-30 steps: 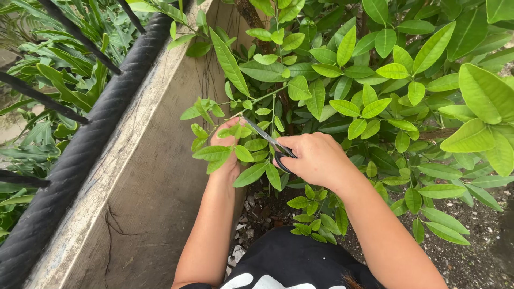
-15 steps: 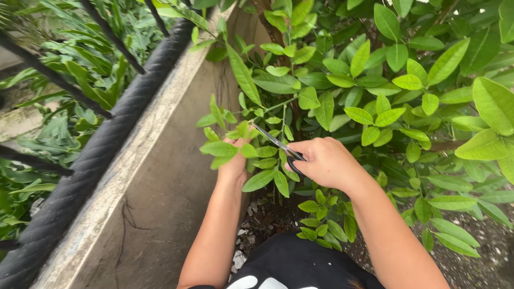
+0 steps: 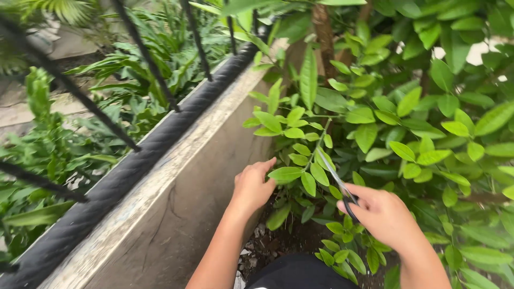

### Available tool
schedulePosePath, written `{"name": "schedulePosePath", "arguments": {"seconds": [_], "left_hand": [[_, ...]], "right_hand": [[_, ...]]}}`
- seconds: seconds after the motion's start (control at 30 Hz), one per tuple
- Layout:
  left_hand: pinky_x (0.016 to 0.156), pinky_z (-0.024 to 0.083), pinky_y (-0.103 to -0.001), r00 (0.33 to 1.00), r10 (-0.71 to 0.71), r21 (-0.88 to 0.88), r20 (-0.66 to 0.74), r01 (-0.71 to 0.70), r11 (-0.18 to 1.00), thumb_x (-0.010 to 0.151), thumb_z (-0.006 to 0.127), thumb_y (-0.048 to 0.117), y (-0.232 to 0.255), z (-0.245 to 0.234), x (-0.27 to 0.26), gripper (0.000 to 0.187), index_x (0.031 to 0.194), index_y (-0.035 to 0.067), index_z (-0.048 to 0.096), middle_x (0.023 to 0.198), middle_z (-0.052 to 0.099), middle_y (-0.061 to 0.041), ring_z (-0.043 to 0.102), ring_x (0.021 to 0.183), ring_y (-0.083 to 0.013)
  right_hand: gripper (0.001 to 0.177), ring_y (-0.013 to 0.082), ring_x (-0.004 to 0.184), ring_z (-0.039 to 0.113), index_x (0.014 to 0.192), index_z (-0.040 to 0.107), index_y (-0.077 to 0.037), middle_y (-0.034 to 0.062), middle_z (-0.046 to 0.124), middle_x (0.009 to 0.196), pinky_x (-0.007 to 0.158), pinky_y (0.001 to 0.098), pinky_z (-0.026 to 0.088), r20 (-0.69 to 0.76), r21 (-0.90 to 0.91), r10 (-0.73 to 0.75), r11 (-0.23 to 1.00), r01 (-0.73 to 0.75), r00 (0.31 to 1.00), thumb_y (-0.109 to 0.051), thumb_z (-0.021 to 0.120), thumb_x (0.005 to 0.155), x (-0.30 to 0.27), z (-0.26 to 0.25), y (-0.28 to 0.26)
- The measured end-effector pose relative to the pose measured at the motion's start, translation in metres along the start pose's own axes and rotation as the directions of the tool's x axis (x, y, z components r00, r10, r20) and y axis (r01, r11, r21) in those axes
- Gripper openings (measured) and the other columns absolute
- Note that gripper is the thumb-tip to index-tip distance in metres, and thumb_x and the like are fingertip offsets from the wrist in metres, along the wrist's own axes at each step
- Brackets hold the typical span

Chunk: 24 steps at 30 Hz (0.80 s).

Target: Using scissors to prune a small leafy plant in an outdoor backyard setting.

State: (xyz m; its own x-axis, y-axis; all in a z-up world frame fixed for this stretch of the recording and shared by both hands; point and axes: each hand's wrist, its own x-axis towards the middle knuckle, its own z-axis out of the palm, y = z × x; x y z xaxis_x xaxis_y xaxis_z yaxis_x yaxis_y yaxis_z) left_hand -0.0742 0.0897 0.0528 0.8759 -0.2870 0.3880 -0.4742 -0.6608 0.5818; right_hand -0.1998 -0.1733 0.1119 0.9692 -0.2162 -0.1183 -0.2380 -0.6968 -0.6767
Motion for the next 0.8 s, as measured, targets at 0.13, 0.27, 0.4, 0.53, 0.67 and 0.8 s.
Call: {"name": "schedulePosePath", "arguments": {"seconds": [0.13,0.27,0.4,0.53,0.67,0.8], "left_hand": [[0.090,0.052,-0.043,0.996,-0.091,0.003,-0.016,0.092,0.996,0.090,0.065,0.023,0.005,-0.040,0.002,0.034,0.121,0.013,0.073,0.113,0.074,-0.012,0.069,0.106,-0.0322],[0.087,0.055,-0.038,0.981,-0.081,-0.133,-0.179,0.057,0.989,0.094,0.064,0.022,0.012,-0.060,0.031,0.025,0.116,0.013,0.072,0.107,0.074,-0.012,0.071,0.100,-0.0285],[0.085,0.057,-0.037,0.950,-0.003,-0.454,-0.313,-0.147,0.879,0.092,0.064,0.019,0.010,-0.053,0.088,0.030,0.121,0.009,0.067,0.111,0.072,-0.011,0.074,0.099,-0.0232],[0.084,0.057,-0.037,0.919,0.016,-0.424,-0.393,-0.197,0.884,0.089,0.067,0.019,0.014,-0.044,0.144,0.034,0.121,0.008,0.066,0.115,0.068,-0.013,0.073,0.096,-0.0252],[0.087,0.055,-0.040,0.857,-0.063,-0.300,-0.512,-0.110,0.948,0.089,0.067,0.019,0.006,-0.036,0.193,0.036,0.123,0.009,0.064,0.123,0.062,-0.014,0.070,0.096,-0.0300],[0.093,0.053,-0.042,0.786,-0.080,-0.240,-0.613,-0.089,0.967,0.088,0.069,0.020,-0.011,-0.030,0.235,0.041,0.127,0.008,0.062,0.134,0.055,-0.018,0.065,0.111,-0.0346]], "right_hand": [[0.057,0.0150,0.050,0.044,0.131,0.070,-0.020,0.0062,0.052,0.051,0.050,0.0314,0.039,-0.024,0.012,0.049,0.999,-0.048,0.999,-0.041,0.084,0.080,-0.013,0.009,0.015],[0.059,0.0107,0.055,0.042,0.135,0.068,-0.017,-0.0001,0.048,0.058,0.051,0.0281,0.037,-0.020,0.155,0.011,0.988,-0.007,1.000,-0.032,0.084,0.081,-0.030,0.013,0.017],[0.063,0.0078,0.054,0.042,0.139,0.067,-0.016,-0.0036,0.044,0.058,0.053,0.0237,0.038,-0.006,0.264,-0.071,0.962,0.070,0.997,-0.019,0.086,0.079,-0.023,0.033,0.065],[0.070,0.0062,0.055,0.039,0.140,0.063,-0.016,-0.0067,0.041,0.058,0.055,0.0201,0.039,-0.015,0.252,-0.154,0.956,0.152,0.988,-0.012,0.089,0.076,-0.010,0.054,0.116],[0.072,0.0059,0.056,0.039,0.143,0.065,-0.012,-0.0059,0.040,0.061,0.063,0.0198,0.039,-0.078,0.472,-0.273,0.837,0.277,0.959,-0.002,0.086,0.075,-0.001,0.073,0.171],[0.087,0.0191,0.081,0.068,0.161,0.026,-0.032,0.0110,0.074,0.099,0.078,0.0311,0.054,0.719,0.661,-0.333,0.598,-0.453,0.610,0.000,0.066,0.091,0.075,0.072,0.280]]}}
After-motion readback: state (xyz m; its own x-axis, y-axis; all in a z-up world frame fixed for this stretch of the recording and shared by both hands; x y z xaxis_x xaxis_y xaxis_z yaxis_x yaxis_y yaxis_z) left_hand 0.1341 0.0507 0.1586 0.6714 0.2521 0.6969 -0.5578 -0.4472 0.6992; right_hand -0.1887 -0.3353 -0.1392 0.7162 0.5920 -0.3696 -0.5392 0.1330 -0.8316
